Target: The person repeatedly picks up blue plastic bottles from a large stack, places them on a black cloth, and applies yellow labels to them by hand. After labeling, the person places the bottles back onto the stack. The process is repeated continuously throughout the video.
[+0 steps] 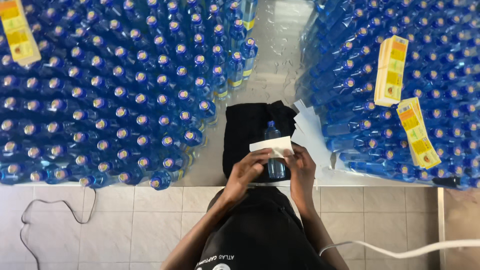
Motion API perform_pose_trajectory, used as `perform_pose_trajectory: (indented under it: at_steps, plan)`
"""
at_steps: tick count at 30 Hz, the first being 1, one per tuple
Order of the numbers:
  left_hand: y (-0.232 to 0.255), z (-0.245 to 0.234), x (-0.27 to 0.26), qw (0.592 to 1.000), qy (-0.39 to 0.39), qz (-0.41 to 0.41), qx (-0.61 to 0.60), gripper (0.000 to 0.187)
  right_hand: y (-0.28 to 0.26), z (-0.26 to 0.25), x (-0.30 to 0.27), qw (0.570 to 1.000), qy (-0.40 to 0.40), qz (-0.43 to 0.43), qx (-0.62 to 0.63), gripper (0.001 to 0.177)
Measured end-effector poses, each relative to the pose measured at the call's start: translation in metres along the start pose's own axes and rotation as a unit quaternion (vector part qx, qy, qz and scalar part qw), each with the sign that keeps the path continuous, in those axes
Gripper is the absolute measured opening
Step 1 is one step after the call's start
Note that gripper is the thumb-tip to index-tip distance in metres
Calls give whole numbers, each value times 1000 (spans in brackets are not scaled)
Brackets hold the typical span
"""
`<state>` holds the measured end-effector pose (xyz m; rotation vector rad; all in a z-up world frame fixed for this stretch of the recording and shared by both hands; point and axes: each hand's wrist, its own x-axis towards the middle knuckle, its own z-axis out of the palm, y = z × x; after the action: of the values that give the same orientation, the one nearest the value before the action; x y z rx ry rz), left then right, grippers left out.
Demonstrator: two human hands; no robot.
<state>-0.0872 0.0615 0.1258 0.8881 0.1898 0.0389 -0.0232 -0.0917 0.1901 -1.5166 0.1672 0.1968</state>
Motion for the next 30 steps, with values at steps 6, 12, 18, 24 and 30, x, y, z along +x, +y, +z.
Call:
perform_pose_trajectory:
  at_steps: [6,12,18,24,30]
  plan:
    - [18,44,4,930,-108,155,316,70,-8,-15,-3,993,-12,-36,-110,9]
    - [-8,67,16,951,-60,123,276,54,0,-45,5,987,-34,-74,-137,7]
    - [-30,87,22,964,20,93,250,31,-2,-73,4,974,-61,-138,-169,9]
    - [-62,98,25,960,32,89,264,28,5,-101,8,969,-57,-162,-180,11]
    - [-84,113,28,940,70,94,320,22,6,-126,9,970,-56,-161,-173,12]
